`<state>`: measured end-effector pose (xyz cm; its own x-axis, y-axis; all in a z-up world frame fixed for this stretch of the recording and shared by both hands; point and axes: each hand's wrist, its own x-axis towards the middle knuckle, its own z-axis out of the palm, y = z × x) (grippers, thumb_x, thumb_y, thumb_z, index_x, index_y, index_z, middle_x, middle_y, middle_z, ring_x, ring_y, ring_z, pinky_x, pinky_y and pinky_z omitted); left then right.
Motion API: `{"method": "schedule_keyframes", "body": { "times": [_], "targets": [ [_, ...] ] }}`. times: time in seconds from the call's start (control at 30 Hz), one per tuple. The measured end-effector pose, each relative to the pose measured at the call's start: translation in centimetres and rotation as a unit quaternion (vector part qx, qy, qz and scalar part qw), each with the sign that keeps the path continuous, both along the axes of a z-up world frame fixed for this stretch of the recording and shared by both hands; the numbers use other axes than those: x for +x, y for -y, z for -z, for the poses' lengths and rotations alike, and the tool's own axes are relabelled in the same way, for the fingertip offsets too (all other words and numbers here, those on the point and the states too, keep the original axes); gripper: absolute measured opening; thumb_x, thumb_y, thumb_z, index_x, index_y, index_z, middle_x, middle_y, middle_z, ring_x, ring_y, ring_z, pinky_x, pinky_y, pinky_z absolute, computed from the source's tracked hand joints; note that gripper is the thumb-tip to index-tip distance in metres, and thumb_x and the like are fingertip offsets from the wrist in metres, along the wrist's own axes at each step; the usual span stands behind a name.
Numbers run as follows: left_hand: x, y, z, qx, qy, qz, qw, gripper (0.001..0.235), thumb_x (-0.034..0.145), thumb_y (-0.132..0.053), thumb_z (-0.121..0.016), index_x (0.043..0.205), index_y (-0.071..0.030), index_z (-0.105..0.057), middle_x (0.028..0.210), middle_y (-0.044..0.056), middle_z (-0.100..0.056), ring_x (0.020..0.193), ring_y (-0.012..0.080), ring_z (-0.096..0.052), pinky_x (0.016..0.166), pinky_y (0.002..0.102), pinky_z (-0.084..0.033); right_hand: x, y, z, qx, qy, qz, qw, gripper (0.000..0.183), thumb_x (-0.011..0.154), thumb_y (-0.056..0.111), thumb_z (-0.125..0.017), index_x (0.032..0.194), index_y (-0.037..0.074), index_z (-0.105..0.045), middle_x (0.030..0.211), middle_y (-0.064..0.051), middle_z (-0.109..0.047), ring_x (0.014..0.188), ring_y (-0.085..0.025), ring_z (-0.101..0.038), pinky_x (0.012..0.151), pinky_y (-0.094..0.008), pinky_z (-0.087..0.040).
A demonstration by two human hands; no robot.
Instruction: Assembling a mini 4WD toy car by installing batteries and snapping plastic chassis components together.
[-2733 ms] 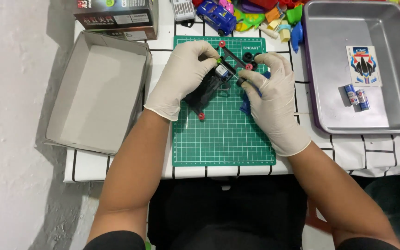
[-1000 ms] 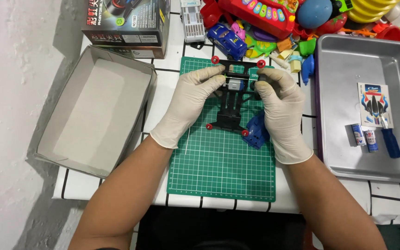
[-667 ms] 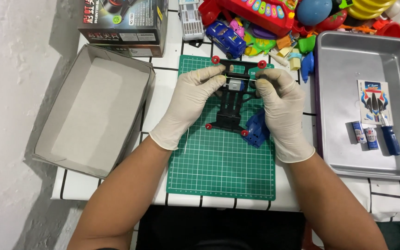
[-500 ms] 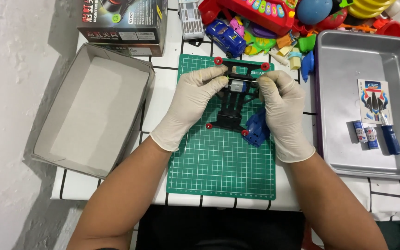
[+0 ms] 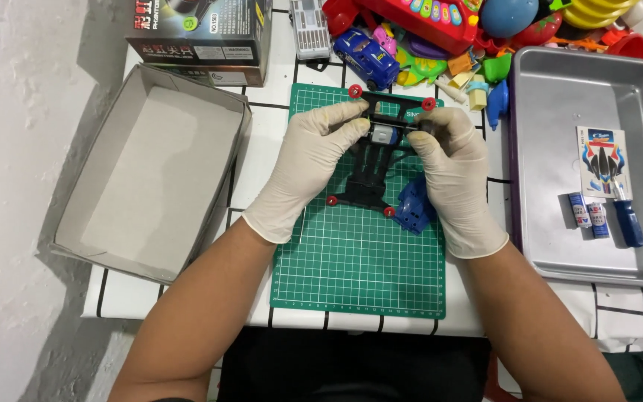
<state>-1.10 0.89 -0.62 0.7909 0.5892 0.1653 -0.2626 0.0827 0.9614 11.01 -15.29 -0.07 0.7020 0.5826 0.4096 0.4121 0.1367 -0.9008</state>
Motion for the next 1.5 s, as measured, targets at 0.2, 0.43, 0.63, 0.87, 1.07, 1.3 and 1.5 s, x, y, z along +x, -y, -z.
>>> {"method": "schedule_keyframes", "body": {
  "times": [0.2,0.43,0.63,0.87,1.07,1.3,1.5],
  "targets": [
    [0.1,0.6,0.3,-0.007,-0.02,0.026,0.999,0.029,0.092,-0.016,-0.081,0.119,-0.006,-0.075,0.099,0.01,-0.078,0.093,0.0105,-0.068,0.083,0.028,-0.06,0.4,0.4,1.1,-0.023,-0.001,-0.009,1.0,0.014,0.103,0.022,-0.073,0.104,0.008,-0.071,0.082,0.0,-0.06,0.079,-0.007,-0.048,0.077,-0.024,-0.046],
    [0.3,0.8,0.2,0.003,-0.022,-0.003,1.0,0.029,0.094,-0.014,-0.077,0.122,-0.005,-0.073,0.098,0.011,-0.077,0.093,0.0104,-0.069,0.083,0.027,-0.06,-1.2,-0.2,-0.1,0.011,-0.033,-0.024,0.999,0.034,0.097,0.024,-0.078,0.121,0.004,-0.067,0.094,-0.002,-0.067,0.087,-0.006,-0.057,0.086,-0.024,-0.049],
    [-0.2,0.7,-0.1,-0.004,-0.013,-0.033,0.999,0.028,0.094,-0.017,-0.078,0.12,-0.007,-0.072,0.098,0.008,-0.076,0.088,0.0064,-0.068,0.081,0.023,-0.06,-0.3,0.2,0.6,0.019,-0.036,-0.037,0.998,0.034,0.098,0.016,-0.078,0.126,0.002,-0.065,0.1,-0.009,-0.071,0.09,-0.011,-0.064,0.089,-0.028,-0.054],
    [-0.8,1.1,-1.5,0.051,0.021,-0.014,0.998,0.027,0.1,-0.011,-0.066,0.126,-0.007,-0.071,0.115,0.015,-0.075,0.105,0.0141,-0.068,0.095,0.033,-0.058,0.1,0.0,0.2,0.027,-0.073,-0.033,0.996,0.03,0.099,0.02,-0.076,0.123,0.005,-0.064,0.1,-0.006,-0.071,0.089,-0.008,-0.065,0.088,-0.026,-0.056],
    [-0.8,1.4,-0.8,0.057,0.046,0.012,0.997,0.033,0.102,-0.003,-0.062,0.135,-0.006,-0.067,0.132,0.018,-0.07,0.117,0.018,-0.066,0.103,0.037,-0.056,0.4,0.1,0.0,0.05,-0.12,-0.038,0.991,0.033,0.098,0.022,-0.076,0.125,0.006,-0.065,0.099,-0.001,-0.07,0.089,-0.005,-0.064,0.087,-0.023,-0.057],
    [-0.8,1.3,-0.6,0.048,0.067,0.043,0.996,0.036,0.104,-0.004,-0.065,0.14,-0.006,-0.063,0.141,0.018,-0.064,0.125,0.02,-0.063,0.108,0.038,-0.053,0.2,-0.1,-0.3,0.093,-0.178,-0.044,0.978,0.032,0.096,0.018,-0.077,0.123,0.004,-0.067,0.092,0.001,-0.069,0.083,-0.004,-0.066,0.085,-0.02,-0.058],
    [-1.7,2.6,-3.3,0.081,0.083,0.033,0.993,0.033,0.112,-0.015,-0.048,0.14,0.0,-0.059,0.135,0.026,-0.066,0.126,0.0347,-0.065,0.109,0.047,-0.054,2.4,0.1,0.6,0.211,-0.222,-0.049,0.951,0.029,0.098,0.018,-0.074,0.122,0.005,-0.066,0.113,-0.012,-0.072,0.102,-0.018,-0.072,0.096,-0.032,-0.062]
  ]
}}
